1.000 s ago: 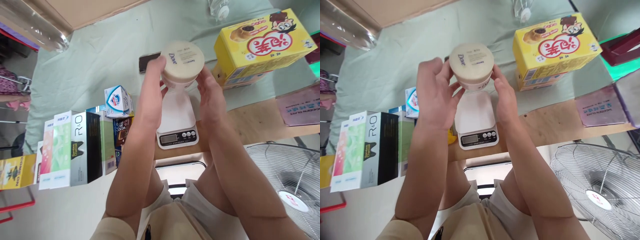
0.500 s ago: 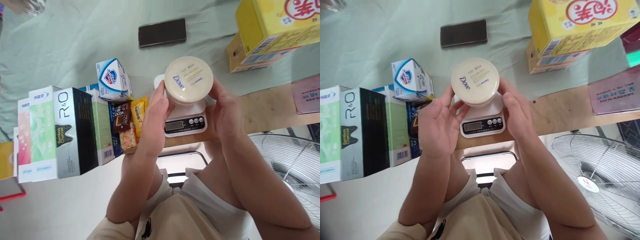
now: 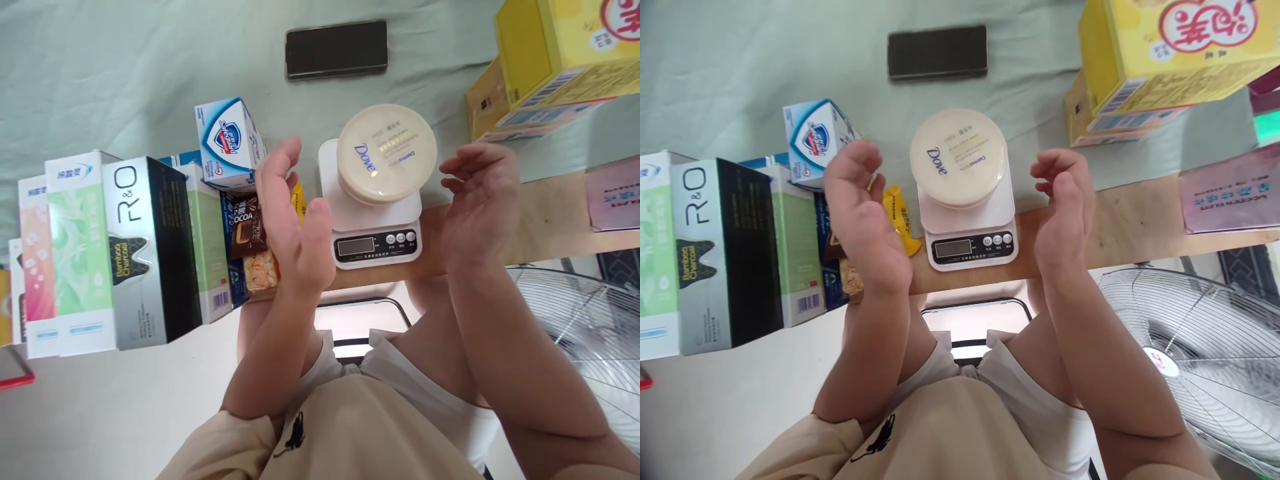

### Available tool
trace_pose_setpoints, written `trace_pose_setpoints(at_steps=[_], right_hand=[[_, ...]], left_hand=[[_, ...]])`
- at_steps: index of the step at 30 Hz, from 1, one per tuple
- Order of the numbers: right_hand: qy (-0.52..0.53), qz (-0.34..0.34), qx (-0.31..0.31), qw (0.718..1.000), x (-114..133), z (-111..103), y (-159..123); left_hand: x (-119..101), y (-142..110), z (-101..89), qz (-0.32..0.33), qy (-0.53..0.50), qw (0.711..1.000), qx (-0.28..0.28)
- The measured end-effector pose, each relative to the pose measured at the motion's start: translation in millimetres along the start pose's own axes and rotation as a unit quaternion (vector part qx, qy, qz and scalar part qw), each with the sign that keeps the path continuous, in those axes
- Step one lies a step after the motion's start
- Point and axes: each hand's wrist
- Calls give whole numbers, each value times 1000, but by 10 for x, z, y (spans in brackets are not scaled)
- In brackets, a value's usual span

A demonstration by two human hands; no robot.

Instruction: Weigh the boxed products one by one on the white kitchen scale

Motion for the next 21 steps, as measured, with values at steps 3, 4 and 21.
trace_pose_setpoints(at_steps=[3, 4, 21], right_hand=[[7, 12, -6, 1000, -17, -5, -3], [13, 15, -9, 1000, -17, -2, -6], [-21, 2, 1, 1000, 49, 48, -44]], left_hand=[[-1, 14, 34, 2, 3, 1000, 12], [-9, 14, 55, 9, 1, 1000, 16], [50, 51, 227, 57, 22, 995, 75]])
Point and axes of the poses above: each hand's wrist, its own y-axis towards the middle knuckle, its own z-axis out of the palm, x = y × z, and after that the axes turned 12 degrees about x, right-handed
